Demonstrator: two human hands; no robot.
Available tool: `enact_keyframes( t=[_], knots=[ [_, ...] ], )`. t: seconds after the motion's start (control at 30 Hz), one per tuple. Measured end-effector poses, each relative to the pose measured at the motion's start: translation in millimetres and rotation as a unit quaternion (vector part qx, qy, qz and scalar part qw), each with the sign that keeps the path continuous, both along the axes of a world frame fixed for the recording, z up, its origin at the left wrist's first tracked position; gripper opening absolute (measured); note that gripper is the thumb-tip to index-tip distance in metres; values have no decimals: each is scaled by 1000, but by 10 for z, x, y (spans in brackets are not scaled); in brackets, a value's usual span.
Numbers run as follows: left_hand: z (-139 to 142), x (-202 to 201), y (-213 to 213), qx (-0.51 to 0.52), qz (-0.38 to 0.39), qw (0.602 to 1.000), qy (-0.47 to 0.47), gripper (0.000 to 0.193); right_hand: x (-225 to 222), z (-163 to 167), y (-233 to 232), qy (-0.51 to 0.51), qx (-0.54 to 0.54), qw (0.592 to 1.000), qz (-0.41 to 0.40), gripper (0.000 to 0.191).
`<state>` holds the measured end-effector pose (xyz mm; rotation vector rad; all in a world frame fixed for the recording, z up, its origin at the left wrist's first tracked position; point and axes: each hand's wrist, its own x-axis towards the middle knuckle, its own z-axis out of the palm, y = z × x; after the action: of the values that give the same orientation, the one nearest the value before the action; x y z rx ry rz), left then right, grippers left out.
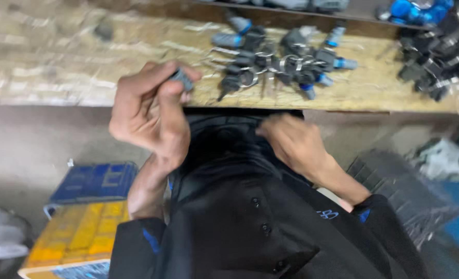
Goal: The person sits at a workbench and assembles padlock components by hand. They pick gray lock bodies from a tray, insert keys into the lock cylinders, press blue caps onto the assemblies, and place the finished locks in a row on the bench.
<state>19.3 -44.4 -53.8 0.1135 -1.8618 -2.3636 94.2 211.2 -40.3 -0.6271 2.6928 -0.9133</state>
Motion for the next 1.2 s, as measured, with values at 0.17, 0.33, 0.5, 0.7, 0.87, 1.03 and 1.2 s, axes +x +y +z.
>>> enact_keyframes(
  t=[0.17, 0.33, 0.5, 0.7, 0.87, 1.03, 1.2],
  knots=[
    [27, 63, 136, 21, -15, 1000, -12, 12, -259, 523, 257, 233, 141, 939, -210, 17],
    [3, 120, 225, 22, -25, 999, 1, 16, -382, 95, 466, 317, 249, 875, -269, 27],
    [44, 221, 206, 51, -27, 998, 12, 20, -134, 186, 486, 235, 198, 905, -295, 31],
    [121, 242, 334, 7, -106, 994, 17, 14, -144, 414, 505, 143, 90, 907, -387, 24],
    [180, 226, 462, -22, -181, 983, 27, 12, -290, 302, 553, 146, 134, 928, -316, 28],
    [270, 175, 535, -15, -203, 979, -7, 9, -430, 296, 614, 160, 117, 951, -237, 20],
    [291, 85, 670, 1, -221, 975, 15, 23, -413, 541, 335, 129, 30, 947, -294, 8]
  ],
)
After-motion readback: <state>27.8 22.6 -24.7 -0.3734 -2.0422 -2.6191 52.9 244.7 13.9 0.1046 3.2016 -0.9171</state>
